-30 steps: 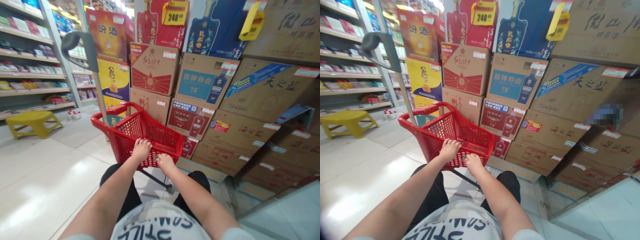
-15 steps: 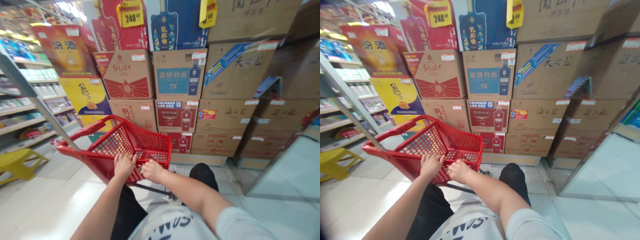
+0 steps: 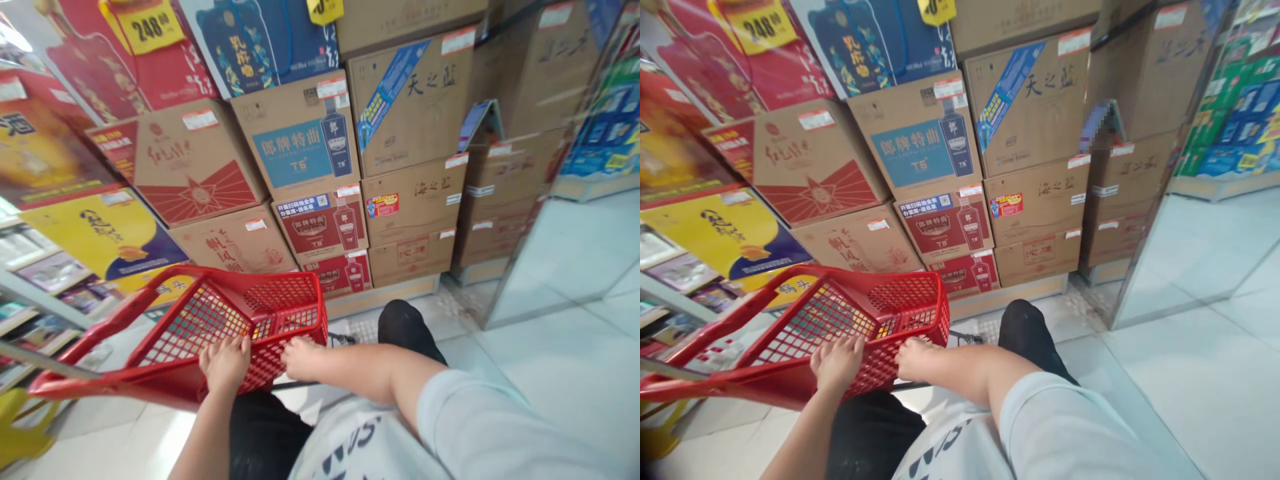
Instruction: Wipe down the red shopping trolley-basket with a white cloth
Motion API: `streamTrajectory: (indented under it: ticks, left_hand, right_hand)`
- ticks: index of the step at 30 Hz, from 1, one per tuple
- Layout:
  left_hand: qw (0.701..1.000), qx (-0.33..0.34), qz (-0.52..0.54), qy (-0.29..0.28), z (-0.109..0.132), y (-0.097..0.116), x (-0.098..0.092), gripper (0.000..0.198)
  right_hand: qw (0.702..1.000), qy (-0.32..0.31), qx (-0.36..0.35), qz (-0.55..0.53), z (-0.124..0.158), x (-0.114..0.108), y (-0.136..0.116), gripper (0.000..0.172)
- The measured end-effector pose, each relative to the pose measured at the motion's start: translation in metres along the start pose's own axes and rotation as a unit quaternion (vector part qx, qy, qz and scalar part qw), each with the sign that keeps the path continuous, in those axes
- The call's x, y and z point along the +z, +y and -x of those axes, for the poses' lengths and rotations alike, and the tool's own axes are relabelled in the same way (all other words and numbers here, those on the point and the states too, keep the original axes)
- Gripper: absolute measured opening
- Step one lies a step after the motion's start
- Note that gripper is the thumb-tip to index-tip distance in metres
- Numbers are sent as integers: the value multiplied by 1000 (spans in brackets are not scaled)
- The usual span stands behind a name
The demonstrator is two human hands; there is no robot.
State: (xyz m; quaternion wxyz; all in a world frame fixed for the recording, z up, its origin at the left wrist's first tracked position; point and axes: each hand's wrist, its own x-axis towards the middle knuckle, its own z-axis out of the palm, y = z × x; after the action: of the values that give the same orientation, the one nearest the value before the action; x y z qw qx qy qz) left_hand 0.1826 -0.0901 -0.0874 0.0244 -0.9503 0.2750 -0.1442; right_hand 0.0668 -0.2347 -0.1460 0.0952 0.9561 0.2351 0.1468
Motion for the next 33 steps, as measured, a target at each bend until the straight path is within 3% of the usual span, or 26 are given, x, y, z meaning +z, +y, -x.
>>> streamTrajectory:
  ticks: [4, 9, 14, 18, 22, 30, 33]
  left_hand:
    - [1000, 16, -11, -6, -1, 4, -1, 35]
    - [1000, 22, -18, 0, 0, 13, -4, 35]
    - [1000, 17, -11, 9, -2, 25, -4, 38]
    - [1000, 11, 2, 22, -1, 38, -5, 42]
    - [997, 60, -13, 39, 2, 50, -7, 39]
    - [995, 43, 25, 81, 2, 64, 0, 44]
    - [995, 53, 36, 80, 1, 63, 2, 40]
  right_hand:
    - [998, 60, 1, -5, 3, -6, 6, 20]
    - [998, 62, -6, -8, 14, -6, 12, 12]
    - [994, 106, 17, -7, 16, -12, 20, 21]
    - [994, 102, 25, -8, 21, -12, 22, 19]
    - [993, 111, 38, -3, 25, -20, 26, 17]
    - [985, 116, 109, -70, 34, -38, 37, 16]
    - [973, 129, 168, -90, 32, -44, 43, 17]
